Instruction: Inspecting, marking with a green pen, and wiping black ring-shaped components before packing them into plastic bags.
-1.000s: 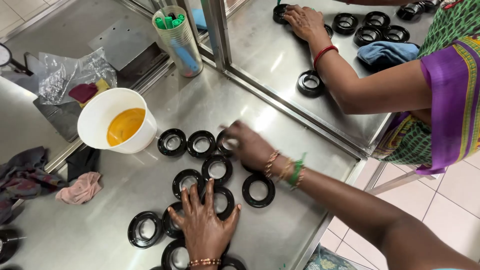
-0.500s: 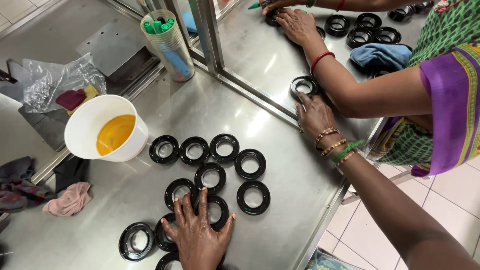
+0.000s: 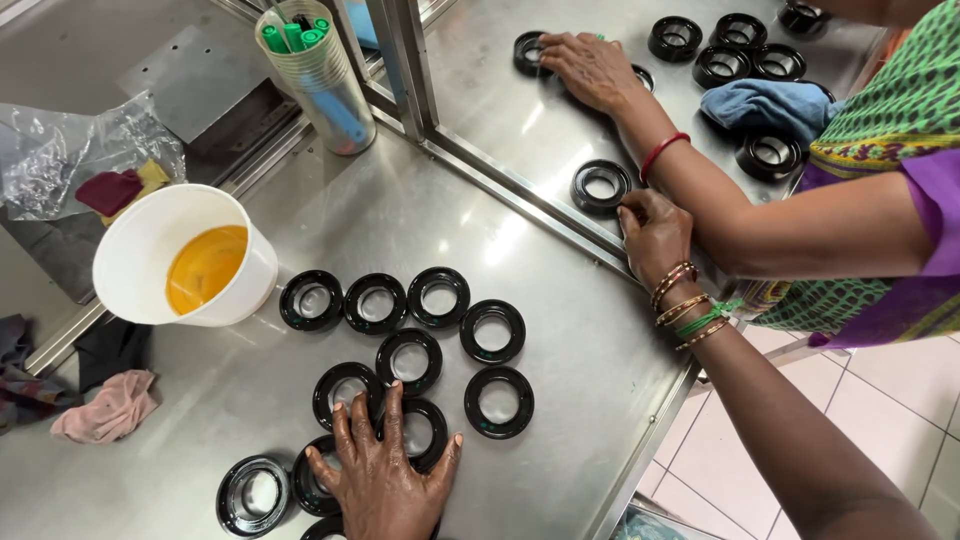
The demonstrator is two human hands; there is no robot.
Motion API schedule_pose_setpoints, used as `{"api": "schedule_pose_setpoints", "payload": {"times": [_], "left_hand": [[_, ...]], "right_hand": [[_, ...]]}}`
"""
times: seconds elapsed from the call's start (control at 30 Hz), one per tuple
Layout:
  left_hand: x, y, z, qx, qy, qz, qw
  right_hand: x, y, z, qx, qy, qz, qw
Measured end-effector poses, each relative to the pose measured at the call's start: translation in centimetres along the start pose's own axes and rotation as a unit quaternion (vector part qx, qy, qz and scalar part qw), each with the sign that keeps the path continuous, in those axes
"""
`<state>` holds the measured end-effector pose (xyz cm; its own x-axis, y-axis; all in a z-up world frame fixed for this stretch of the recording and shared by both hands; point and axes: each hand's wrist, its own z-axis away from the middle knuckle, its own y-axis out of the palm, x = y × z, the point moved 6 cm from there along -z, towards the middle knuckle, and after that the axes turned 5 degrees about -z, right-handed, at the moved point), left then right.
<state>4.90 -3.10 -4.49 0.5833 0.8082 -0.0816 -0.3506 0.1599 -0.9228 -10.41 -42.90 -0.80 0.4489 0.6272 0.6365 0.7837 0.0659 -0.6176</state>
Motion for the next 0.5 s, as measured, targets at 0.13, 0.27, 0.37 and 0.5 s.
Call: {"api": "schedule_pose_setpoints", "payload": {"times": [0.13,0.27,0.37,0.5], "left_hand": [[0.1,0.2,-0.1,0.016,-0.008,-0.003,1.0],[0.2,0.3,-0.3,0.021,-0.01,-0.005,1.0],[0.1,0.3,-0.3,0.009,-0.004,-0.005,1.0],[-0.2,0.0,-0.1,0.038,-0.011,-0.029,0.999]], "right_hand": [[0.3,-0.4,0.2,-0.014,0.03,-0.027,0.999],[0.1,-0.3,0.5,-0.016,0.012,-0.018,1.0],[0.8,0.0,0.1,0.026,-0.005,0.073,0.997],[0.7,0.2,-1.4,0.116,0.031,0.172,0.978]]}}
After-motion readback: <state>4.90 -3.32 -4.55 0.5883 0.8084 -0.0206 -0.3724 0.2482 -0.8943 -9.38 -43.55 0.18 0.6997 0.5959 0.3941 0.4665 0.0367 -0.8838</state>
